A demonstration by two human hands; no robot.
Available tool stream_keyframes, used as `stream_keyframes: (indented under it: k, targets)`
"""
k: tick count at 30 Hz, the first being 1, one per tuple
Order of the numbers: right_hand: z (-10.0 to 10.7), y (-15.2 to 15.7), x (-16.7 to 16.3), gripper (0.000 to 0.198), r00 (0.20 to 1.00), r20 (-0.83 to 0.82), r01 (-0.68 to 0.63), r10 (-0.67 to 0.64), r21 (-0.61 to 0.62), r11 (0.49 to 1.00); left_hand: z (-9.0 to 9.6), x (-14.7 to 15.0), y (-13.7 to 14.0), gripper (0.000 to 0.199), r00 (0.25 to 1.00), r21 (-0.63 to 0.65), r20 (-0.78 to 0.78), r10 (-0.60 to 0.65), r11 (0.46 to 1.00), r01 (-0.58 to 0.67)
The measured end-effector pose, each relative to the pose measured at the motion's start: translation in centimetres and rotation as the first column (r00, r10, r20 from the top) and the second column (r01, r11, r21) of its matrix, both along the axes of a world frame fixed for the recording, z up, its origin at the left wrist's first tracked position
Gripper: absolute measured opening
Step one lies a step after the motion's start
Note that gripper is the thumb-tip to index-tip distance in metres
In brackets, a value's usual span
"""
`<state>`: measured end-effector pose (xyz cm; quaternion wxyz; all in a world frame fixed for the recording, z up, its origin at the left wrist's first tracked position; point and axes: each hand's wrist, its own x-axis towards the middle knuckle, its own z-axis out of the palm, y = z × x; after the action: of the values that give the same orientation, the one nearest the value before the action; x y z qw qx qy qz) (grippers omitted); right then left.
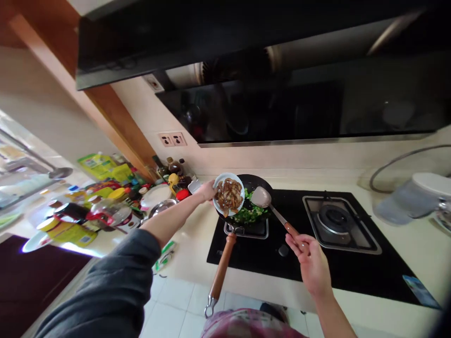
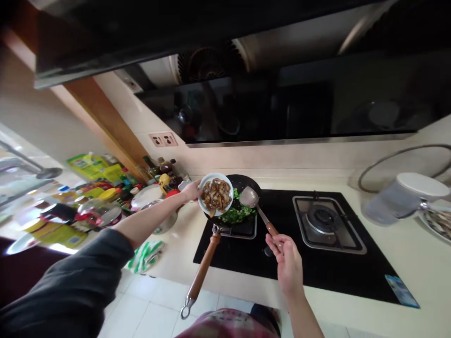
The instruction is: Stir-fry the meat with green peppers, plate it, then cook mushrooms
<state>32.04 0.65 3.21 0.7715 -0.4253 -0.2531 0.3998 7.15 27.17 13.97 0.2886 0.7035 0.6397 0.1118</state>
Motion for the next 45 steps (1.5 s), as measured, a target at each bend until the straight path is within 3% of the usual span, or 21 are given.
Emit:
stream_keyframes:
  k: [5, 7, 11, 14, 17, 19, 21, 24, 27, 30, 34, 37, 40, 45]
  targets:
    - [0.3, -0.7, -0.2, 0.029, 0.994, -0.059, -0.086, 0.088, 0.044, 0.995, 0.6, 4.1, 1.6, 0.049, 0.925, 0.115, -0.362, -0.113, 0.98, 0.165]
    - [0.2, -1.0, -0.5, 0.027, 0.982, -0.09, -0.163, 0.168, 0.06, 0.985, 1.0, 4.6, 1.8, 0.048, 0.887, 0.163, -0.447, -0.115, 0.965, 0.207]
    - [-0.8, -1.4, -0.9, 0.045, 0.944, -0.1, -0.312, 0.314, 0.034, 0.949, 2.4, 4.2, 1.9, 0.049, 0.842, 0.242, -0.533, -0.082, 0.939, 0.244]
    - [-1.7, -1.3, -1.0, 0.047, 0.957, 0.11, -0.267, 0.267, -0.023, 0.964, 3.8, 3.5, 1.7, 0.049, 0.832, 0.299, -0.552, -0.048, 0.921, 0.251]
    - [-2.5, -0.9, -1.0, 0.056, 0.897, 0.393, -0.169, 0.203, -0.12, 0.978, 4.7, 2.8, 1.2, 0.049, 0.836, 0.346, -0.549, -0.021, 0.905, 0.249]
    - [-3.0, -0.4, -1.0, 0.055, 0.825, 0.537, -0.085, 0.175, -0.189, 0.978, 5.0, 2.4, 0.9, 0.05, 0.842, 0.369, -0.539, -0.014, 0.895, 0.25]
    - [-3.5, 0.1, -1.1, 0.047, 0.719, 0.686, 0.018, 0.112, -0.179, 0.984, 5.0, 2.3, 0.7, 0.051, 0.85, 0.384, -0.527, -0.012, 0.889, 0.251]
    - [-4.0, 1.0, -1.8, 0.04, 0.486, 0.871, 0.134, -0.073, 0.008, 0.991, 4.7, 2.4, 0.5, 0.05, 0.861, 0.392, -0.508, -0.016, 0.886, 0.248]
    - [-4.3, 2.3, -2.9, 0.048, 0.231, 0.949, 0.212, -0.213, 0.165, 0.963, 4.4, 2.9, 0.2, 0.049, 0.879, 0.393, -0.476, -0.034, 0.886, 0.247]
    - [-4.5, 3.2, -3.7, 0.056, 0.026, 0.975, 0.282, -0.222, 0.206, 0.937, 4.2, 3.4, -0.1, 0.05, 0.907, 0.388, -0.419, -0.055, 0.892, 0.233]
    - [-5.2, 2.3, -3.4, 0.058, -0.11, 0.982, 0.271, -0.152, 0.177, 0.946, 4.4, 3.2, 0.0, 0.054, 0.961, 0.389, -0.275, -0.034, 0.91, 0.143]
    - [-5.6, -0.3, -2.3, 0.054, -0.111, 0.987, 0.22, -0.114, 0.136, 0.966, 4.4, 1.5, 0.5, 0.054, 0.995, 0.371, -0.096, 0.032, 0.929, 0.006]
    - [-5.4, -3.3, -0.9, 0.048, -0.027, 0.997, 0.189, -0.07, 0.074, 0.979, 3.2, -1.9, 0.4, 0.053, 0.983, 0.274, 0.134, 0.128, 0.948, -0.161]
    - [-3.2, -6.7, 1.2, 0.036, 0.231, 0.97, 0.179, 0.074, -0.117, 0.977, -1.9, -9.4, -4.3, 0.042, 0.804, -0.013, 0.49, 0.336, 0.926, -0.378]
